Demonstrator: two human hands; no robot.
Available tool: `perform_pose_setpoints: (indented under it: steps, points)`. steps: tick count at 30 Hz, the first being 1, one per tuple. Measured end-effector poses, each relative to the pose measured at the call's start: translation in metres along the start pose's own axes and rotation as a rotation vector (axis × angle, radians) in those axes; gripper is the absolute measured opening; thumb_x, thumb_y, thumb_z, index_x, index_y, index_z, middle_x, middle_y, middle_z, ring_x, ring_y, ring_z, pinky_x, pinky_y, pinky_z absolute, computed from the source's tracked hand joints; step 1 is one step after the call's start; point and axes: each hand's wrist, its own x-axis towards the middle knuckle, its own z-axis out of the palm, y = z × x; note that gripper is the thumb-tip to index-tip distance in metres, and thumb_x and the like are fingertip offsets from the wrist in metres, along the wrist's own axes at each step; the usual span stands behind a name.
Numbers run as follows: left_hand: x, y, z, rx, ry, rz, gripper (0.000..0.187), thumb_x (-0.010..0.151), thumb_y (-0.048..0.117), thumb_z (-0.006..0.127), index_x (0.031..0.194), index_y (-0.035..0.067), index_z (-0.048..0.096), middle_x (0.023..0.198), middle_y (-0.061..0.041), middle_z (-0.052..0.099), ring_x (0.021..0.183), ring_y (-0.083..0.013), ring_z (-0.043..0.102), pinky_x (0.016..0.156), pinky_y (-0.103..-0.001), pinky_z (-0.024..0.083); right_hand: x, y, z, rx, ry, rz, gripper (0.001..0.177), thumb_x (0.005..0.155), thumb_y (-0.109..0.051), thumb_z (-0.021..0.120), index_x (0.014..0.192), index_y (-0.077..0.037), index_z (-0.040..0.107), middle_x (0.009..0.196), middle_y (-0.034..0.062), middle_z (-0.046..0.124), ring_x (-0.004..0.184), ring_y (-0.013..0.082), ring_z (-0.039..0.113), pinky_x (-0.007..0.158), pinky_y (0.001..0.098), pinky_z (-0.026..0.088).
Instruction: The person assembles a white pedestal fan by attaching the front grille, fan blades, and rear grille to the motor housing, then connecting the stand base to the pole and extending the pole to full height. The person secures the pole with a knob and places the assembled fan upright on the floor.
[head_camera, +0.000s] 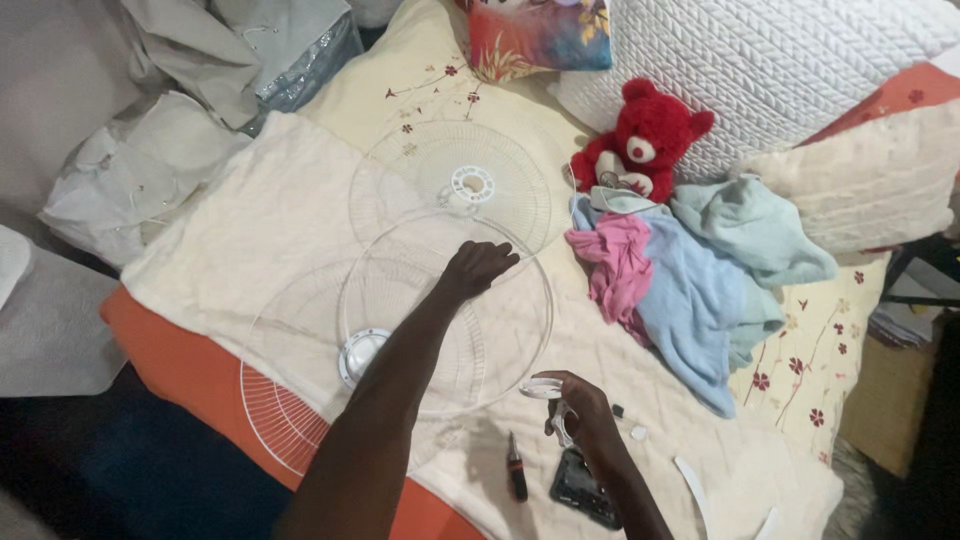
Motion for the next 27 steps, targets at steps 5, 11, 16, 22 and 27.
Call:
perform_pose_setpoints:
  steps: [5,11,16,22,27]
  points:
    - [-0.022,-0.008,0.015,0.218,-0.071,-0.154,0.025,0.084,0.008,0.07,0.107,0.014,0.065,0.117,-0.007,0.065,0.104,-0.0265,0.062,0.09,-0.046,0.048,0.043,-0.002,-0.001,-0.062,0.001,0.0,0.059,0.099,-0.052,0.048,0.123,-0.002,0.07,0.071,0.0045,0.057,0.06,0.0144,0.058,0.054,0.029,0.045]
    - [-0.001,0.024,-0.029,0.179,-0.531,-0.651,0.03,0.074,0.013,0.079,0.102,0.013,0.067,0.104,-0.009,0.06,0.101,-0.0309,0.057,0.082,-0.05,0.044,0.104,0.018,-0.005,0.07,-0.01,-0.048,0.052,0.102,-0.045,0.053,0.132,-0.004,0.062,0.078,0.0002,0.053,0.061,0.0097,0.05,0.058,0.0296,0.049]
    - [0.004,0.104,-0.113,-0.053,-0.173,-0.818,0.048,0.077,0.014,0.08,0.121,0.009,0.063,0.118,-0.012,0.061,0.106,-0.0336,0.058,0.086,-0.048,0.046,0.146,0.044,-0.009,0.093,0.052,0.019,0.051,0.1,-0.045,0.059,0.133,-0.007,0.062,0.077,-0.0028,0.047,0.06,0.0079,0.045,0.059,0.0315,0.051]
    - [-0.04,0.187,-0.188,-0.03,-0.591,-0.894,0.057,0.079,0.046,0.083,0.118,0.008,0.066,0.105,-0.014,0.065,0.097,-0.0353,0.062,0.085,-0.054,0.044,0.157,0.07,-0.024,0.038,0.172,0.143,0.051,0.098,-0.048,0.059,0.13,-0.009,0.063,0.076,-0.0027,0.047,0.064,0.0069,0.049,0.063,0.0329,0.057]
    - [-0.048,0.191,-0.234,-0.102,-0.872,-0.774,0.026,0.087,0.037,0.076,0.094,0.013,0.074,0.082,-0.007,0.067,0.081,-0.0284,0.063,0.078,-0.049,0.043,0.143,0.079,-0.04,0.061,0.122,0.117,0.052,0.098,-0.046,0.059,0.134,-0.008,0.061,0.08,-0.0022,0.052,0.065,0.0082,0.053,0.066,0.0326,0.057]
